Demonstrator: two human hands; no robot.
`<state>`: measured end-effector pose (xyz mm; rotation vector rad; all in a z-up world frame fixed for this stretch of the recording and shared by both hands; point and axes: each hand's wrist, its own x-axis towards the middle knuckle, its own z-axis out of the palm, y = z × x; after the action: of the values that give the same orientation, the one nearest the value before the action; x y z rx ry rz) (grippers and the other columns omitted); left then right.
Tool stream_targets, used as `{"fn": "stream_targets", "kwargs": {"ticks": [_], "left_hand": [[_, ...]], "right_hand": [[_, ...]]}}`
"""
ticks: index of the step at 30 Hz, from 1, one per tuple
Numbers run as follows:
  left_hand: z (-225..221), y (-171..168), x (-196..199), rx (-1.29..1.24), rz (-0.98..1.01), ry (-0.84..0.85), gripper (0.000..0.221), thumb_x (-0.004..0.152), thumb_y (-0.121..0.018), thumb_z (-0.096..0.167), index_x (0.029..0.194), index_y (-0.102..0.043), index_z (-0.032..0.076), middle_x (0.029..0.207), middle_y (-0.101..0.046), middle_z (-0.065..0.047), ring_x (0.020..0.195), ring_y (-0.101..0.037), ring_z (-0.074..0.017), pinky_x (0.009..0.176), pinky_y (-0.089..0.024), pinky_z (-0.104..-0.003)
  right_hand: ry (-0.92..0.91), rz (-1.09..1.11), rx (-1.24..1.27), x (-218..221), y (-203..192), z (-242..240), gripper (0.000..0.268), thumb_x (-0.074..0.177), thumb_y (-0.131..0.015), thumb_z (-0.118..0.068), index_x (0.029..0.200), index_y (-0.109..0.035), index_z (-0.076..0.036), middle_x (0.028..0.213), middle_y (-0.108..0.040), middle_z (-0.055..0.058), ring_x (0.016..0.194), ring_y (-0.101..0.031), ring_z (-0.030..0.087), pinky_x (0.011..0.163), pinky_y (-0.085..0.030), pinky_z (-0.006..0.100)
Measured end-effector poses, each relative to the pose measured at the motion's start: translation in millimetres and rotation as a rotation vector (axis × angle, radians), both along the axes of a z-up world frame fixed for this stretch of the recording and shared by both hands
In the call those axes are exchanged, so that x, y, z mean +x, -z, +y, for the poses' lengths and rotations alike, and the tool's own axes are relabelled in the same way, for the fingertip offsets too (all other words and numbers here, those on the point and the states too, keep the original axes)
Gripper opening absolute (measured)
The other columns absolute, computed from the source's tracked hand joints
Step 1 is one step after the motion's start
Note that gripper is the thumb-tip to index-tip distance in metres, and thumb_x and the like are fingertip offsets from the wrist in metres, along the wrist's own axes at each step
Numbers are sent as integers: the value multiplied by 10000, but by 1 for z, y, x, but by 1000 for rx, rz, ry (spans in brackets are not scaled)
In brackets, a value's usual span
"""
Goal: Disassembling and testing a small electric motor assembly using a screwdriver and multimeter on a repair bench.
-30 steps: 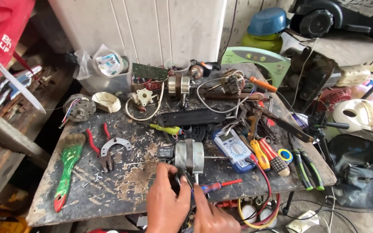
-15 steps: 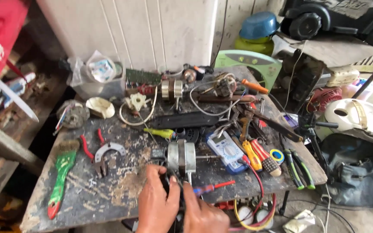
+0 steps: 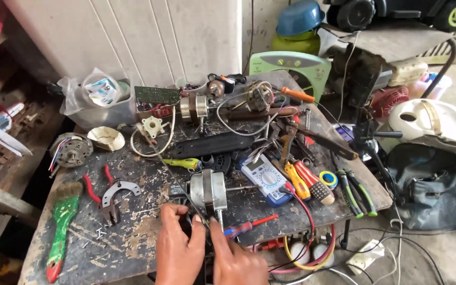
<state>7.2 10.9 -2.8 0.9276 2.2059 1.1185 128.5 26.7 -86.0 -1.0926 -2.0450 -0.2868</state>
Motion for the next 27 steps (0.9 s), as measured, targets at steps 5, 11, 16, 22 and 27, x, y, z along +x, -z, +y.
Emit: {"fn": "stream_targets", "kwargs": {"ticks": [5, 11, 16, 22, 27], "left_hand": [[3, 9, -2, 80, 18, 11, 210, 971, -587, 252, 1095, -474, 126, 606, -462, -38, 475, -439, -178, 533, -370, -368], [4, 9, -13, 34, 69, 19, 254, 1000, -522, 305, 1142, -440, 111, 850, -547, -67, 716, -539, -232, 665, -403, -404], [-10, 22, -14, 208, 101, 71, 556, 889, -638, 357, 1331, -435, 88, 1255, -568, -98, 1178, -564, -224, 998, -451, -365], [-9, -43, -1, -313, -11, 54, 834, 859, -700, 412, 1538, -230, 288, 1349, -677, -82, 1182, -697, -361, 895, -556, -444], [-2, -28, -23, -173, 99, 79, 662, 847, -671, 380, 1413, -374, 209, 1264, -684, -141, 1122, -653, -448, 826, -525, -521]], "right_hand": [[144, 139, 27, 14, 7, -16, 571, 724, -588, 3, 1148, -777, -330, 440, -477, -22, 266, -372, 202, 336, -354, 382], [-2, -12, -368, 18, -11, -19, 536, 839, -661, -177, 1361, -665, -299, 475, -560, 17, 275, -457, 258, 321, -387, 450], [-37, -13, -361, 19, -13, -13, 651, 782, -681, -221, 1422, -615, -321, 534, -650, -11, 332, -548, 274, 342, -426, 454], [-15, -87, -421, 16, -14, -4, 680, 796, -638, -223, 1451, -566, -392, 470, -642, 31, 339, -616, 324, 379, -482, 461], [-71, -230, -557, 2, -27, 4, 735, 914, -546, -254, 1585, -336, -469, 647, -621, 19, 429, -600, 362, 416, -479, 518]]}}
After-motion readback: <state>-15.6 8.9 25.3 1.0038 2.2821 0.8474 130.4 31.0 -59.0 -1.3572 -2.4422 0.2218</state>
